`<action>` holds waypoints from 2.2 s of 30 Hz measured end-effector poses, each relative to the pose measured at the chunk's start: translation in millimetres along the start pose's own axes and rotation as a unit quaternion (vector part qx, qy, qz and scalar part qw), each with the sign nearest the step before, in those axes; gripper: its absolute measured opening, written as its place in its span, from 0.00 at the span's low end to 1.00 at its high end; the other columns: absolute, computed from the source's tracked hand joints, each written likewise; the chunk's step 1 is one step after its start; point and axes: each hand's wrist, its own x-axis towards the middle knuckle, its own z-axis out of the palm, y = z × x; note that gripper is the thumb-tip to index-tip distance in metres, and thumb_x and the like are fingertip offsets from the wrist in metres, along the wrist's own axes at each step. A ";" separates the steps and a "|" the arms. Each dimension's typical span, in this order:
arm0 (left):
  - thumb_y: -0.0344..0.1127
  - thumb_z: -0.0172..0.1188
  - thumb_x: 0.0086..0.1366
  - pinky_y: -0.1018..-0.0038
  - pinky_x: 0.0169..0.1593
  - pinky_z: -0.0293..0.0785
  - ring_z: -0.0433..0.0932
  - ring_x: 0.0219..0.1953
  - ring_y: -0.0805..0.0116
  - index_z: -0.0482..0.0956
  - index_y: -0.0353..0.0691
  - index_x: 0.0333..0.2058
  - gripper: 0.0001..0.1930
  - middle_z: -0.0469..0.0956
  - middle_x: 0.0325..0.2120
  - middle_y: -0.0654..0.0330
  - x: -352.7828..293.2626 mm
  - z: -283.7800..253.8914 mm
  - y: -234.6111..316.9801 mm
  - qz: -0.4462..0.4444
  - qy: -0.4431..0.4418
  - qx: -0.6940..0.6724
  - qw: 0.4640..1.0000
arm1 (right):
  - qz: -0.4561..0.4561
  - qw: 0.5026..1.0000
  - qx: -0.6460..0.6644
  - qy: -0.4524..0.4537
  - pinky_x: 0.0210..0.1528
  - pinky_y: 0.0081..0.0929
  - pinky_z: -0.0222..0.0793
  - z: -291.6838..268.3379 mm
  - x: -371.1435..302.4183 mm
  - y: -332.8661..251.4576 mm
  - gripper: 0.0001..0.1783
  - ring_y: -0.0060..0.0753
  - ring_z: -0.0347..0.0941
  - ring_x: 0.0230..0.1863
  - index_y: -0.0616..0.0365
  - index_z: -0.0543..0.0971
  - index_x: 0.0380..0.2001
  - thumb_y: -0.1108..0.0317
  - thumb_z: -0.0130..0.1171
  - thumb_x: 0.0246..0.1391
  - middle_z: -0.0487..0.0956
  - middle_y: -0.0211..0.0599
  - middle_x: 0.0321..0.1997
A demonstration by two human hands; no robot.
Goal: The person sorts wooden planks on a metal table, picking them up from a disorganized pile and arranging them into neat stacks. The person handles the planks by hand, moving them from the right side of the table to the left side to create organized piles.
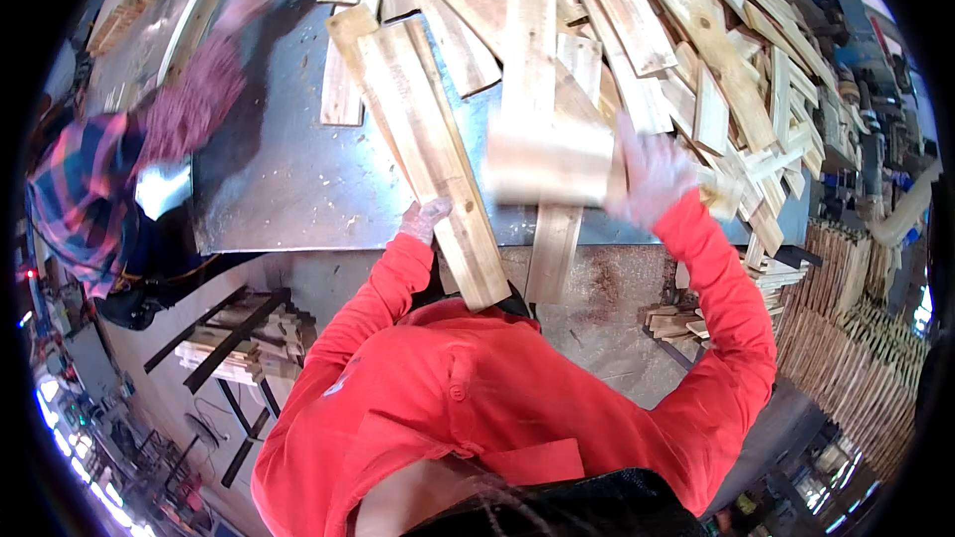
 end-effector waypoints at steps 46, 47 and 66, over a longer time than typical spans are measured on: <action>0.56 0.69 0.48 0.59 0.61 0.67 0.69 0.58 0.42 0.34 0.45 0.69 0.61 0.59 0.61 0.38 -64.8 -13.8 172.9 0.065 0.211 0.607 0.764 | 0.388 0.881 0.270 0.015 0.69 0.41 0.53 138.1 -31.4 -126.7 0.65 0.59 0.56 0.68 0.57 0.44 0.70 0.52 0.73 0.35 0.58 0.62 0.67; 0.56 0.69 0.48 0.59 0.61 0.67 0.68 0.59 0.42 0.34 0.46 0.70 0.62 0.57 0.62 0.37 -64.9 -20.3 171.5 0.058 0.209 0.605 0.766 | 0.399 0.862 0.313 0.015 0.68 0.38 0.55 133.2 -38.2 -128.9 0.62 0.55 0.57 0.67 0.60 0.46 0.70 0.58 0.73 0.36 0.59 0.60 0.66; 0.59 0.61 0.52 0.54 0.58 0.67 0.66 0.58 0.35 0.51 0.35 0.66 0.50 0.62 0.58 0.34 -153.1 -90.6 93.4 0.174 0.272 0.630 0.706 | 0.035 0.876 0.382 -0.293 0.52 0.46 0.68 120.6 57.5 -345.9 0.44 0.64 0.74 0.49 0.63 0.59 0.61 0.33 0.43 0.57 0.78 0.61 0.45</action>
